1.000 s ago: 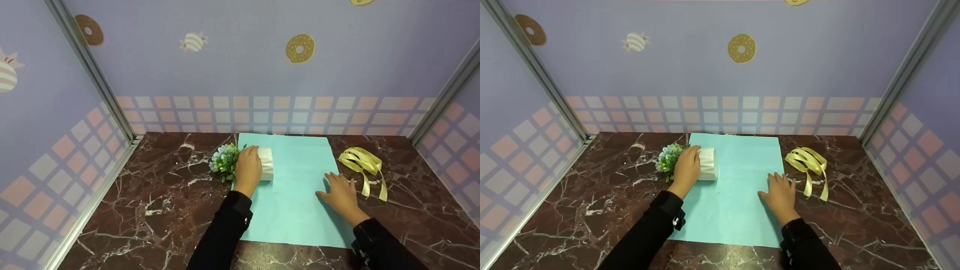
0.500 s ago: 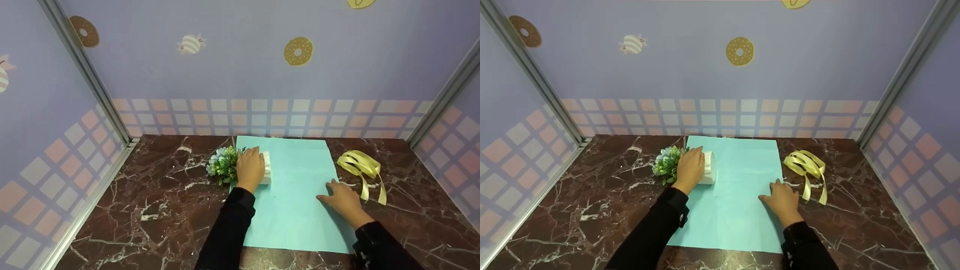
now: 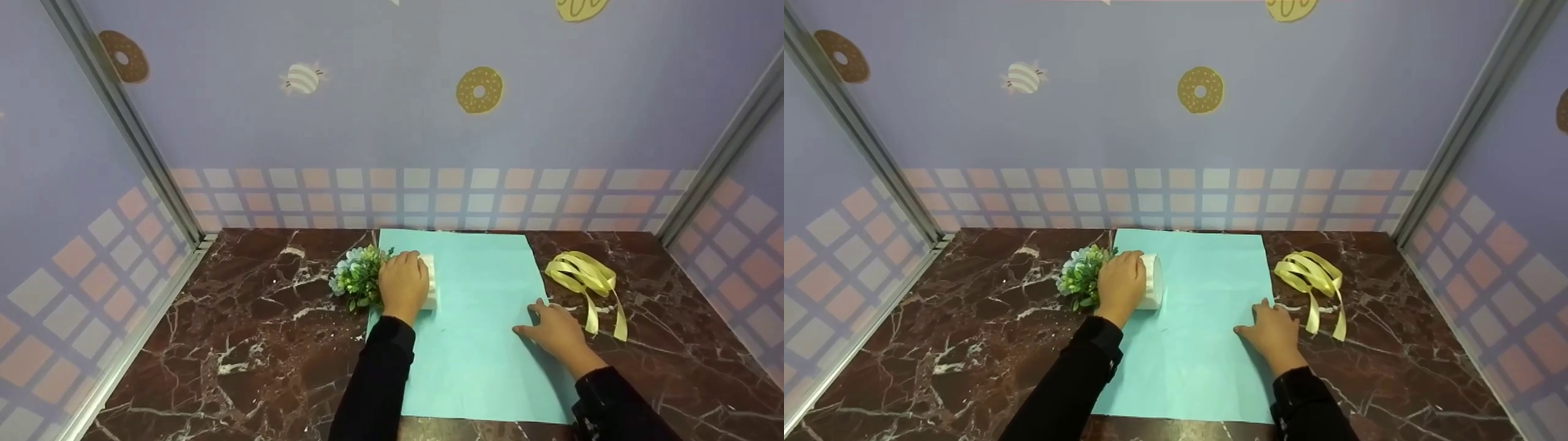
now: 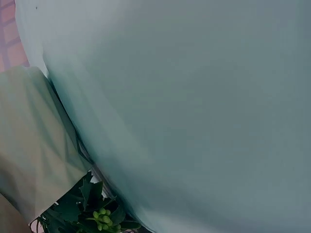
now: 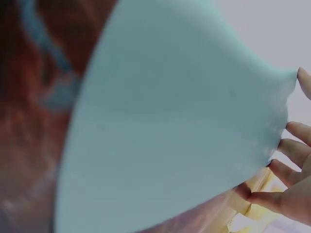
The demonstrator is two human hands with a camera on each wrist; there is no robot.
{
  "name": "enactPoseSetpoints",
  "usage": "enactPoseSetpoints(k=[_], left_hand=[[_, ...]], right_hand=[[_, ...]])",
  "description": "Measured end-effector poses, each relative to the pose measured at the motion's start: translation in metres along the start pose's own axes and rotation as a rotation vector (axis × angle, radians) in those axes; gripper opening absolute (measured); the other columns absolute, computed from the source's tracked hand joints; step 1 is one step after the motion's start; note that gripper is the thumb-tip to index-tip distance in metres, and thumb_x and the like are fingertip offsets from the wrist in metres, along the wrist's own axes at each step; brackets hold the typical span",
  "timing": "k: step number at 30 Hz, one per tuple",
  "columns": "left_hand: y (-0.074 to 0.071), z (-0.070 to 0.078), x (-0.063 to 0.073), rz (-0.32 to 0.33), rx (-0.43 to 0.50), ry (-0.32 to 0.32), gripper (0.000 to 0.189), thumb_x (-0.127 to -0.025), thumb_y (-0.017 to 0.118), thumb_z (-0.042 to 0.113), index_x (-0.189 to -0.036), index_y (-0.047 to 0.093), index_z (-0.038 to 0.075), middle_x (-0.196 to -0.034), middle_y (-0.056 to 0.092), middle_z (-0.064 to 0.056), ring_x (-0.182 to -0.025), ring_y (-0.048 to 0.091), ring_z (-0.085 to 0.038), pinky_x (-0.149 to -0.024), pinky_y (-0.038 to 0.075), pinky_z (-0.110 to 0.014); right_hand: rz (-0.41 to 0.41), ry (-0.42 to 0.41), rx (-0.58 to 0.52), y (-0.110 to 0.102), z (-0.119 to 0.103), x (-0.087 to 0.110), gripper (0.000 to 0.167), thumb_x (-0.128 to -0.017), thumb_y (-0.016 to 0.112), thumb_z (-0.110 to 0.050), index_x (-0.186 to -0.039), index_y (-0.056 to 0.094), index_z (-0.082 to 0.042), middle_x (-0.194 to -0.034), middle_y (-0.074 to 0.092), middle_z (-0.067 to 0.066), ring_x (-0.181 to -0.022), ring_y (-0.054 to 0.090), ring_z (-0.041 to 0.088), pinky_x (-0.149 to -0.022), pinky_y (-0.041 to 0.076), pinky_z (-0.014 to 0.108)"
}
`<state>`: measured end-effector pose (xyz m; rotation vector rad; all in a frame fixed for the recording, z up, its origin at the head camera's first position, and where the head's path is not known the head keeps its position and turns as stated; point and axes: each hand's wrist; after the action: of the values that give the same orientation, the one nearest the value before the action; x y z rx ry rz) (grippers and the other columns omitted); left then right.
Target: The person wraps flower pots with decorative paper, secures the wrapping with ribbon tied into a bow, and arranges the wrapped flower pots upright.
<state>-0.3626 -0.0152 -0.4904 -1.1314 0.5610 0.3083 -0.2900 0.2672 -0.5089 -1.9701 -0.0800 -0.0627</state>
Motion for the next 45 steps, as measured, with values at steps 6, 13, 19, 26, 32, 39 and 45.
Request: enactPoseSetpoints(k=[6, 13, 19, 26, 32, 39, 45], left_hand=[[-0.005, -0.001, -0.002, 0.021, -0.020, 0.011, 0.031, -0.102, 0.044, 0.024, -0.113, 0.069, 0.009, -0.108, 0.069, -0.006, -0.103, 0.062, -0.024, -0.097, 0.045, -0.041], [-0.007, 0.002, -0.002, 0.061, -0.036, 0.026, 0.030, -0.101, 0.046, 0.023, -0.109, 0.071, 0.009, -0.104, 0.070, -0.006, -0.100, 0.063, -0.025, -0.100, 0.043, -0.043], [-0.008, 0.002, -0.002, 0.089, -0.052, 0.037, 0.028, -0.100, 0.047, 0.023, -0.107, 0.071, 0.010, -0.102, 0.070, -0.005, -0.097, 0.063, -0.024, -0.095, 0.046, -0.040], [-0.010, 0.000, -0.003, 0.056, -0.056, 0.007, 0.033, -0.102, 0.043, 0.026, -0.111, 0.070, 0.010, -0.107, 0.069, -0.005, -0.101, 0.062, -0.023, -0.094, 0.046, -0.039], [-0.010, 0.000, -0.002, 0.043, -0.081, -0.011, 0.031, -0.102, 0.044, 0.026, -0.112, 0.069, 0.011, -0.108, 0.069, -0.004, -0.103, 0.062, -0.023, -0.098, 0.044, -0.040], [-0.011, 0.003, 0.001, 0.046, -0.061, 0.044, 0.030, -0.104, 0.043, 0.024, -0.110, 0.069, 0.010, -0.105, 0.069, -0.005, -0.107, 0.061, -0.023, -0.116, 0.019, -0.049], [-0.011, 0.003, 0.001, -0.048, -0.066, 0.020, 0.033, -0.105, 0.039, 0.025, -0.115, 0.068, 0.010, -0.111, 0.068, -0.006, -0.119, 0.056, -0.026, -0.115, 0.020, -0.052]], right_hand=[[0.000, -0.009, -0.023, -0.001, -0.003, -0.001, 0.080, -0.087, 0.070, -0.045, -0.139, 0.045, 0.010, -0.144, 0.036, 0.034, -0.131, 0.028, 0.054, -0.099, 0.028, 0.071], [-0.063, 0.018, -0.072, -0.004, -0.005, -0.007, 0.077, -0.089, 0.070, -0.039, -0.141, 0.041, 0.011, -0.151, 0.023, 0.032, -0.135, 0.016, 0.056, -0.094, 0.007, 0.083], [-0.047, 0.010, -0.061, -0.008, -0.006, -0.008, 0.074, -0.088, 0.071, -0.038, -0.137, 0.045, 0.013, -0.149, 0.026, 0.034, -0.133, 0.018, 0.058, -0.092, 0.010, 0.084], [0.025, -0.069, -0.026, -0.011, -0.003, -0.003, 0.068, -0.087, 0.072, -0.032, -0.127, 0.050, 0.019, -0.138, 0.036, 0.042, -0.126, 0.032, 0.060, -0.100, 0.030, 0.069], [0.007, -0.056, -0.044, -0.018, 0.004, 0.004, 0.069, -0.085, 0.075, -0.029, -0.127, 0.048, 0.019, -0.132, 0.042, 0.043, -0.121, 0.039, 0.057, -0.097, 0.037, 0.064], [-0.014, 0.036, -0.111, -0.026, 0.012, 0.004, 0.072, -0.082, 0.078, -0.025, -0.131, 0.046, 0.017, -0.131, 0.042, 0.042, -0.116, 0.042, 0.058, -0.088, 0.045, 0.061], [-0.056, 0.146, -0.370, -0.027, 0.010, -0.004, 0.066, -0.083, 0.071, -0.003, -0.136, 0.038, 0.017, -0.134, 0.038, 0.043, -0.118, 0.043, 0.056, -0.089, 0.047, 0.058]])
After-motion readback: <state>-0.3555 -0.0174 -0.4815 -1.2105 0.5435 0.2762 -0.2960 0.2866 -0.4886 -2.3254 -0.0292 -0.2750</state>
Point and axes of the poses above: each hand's wrist, its own x-axis away from the middle knuckle, its own y-axis out of the palm, z = x × y
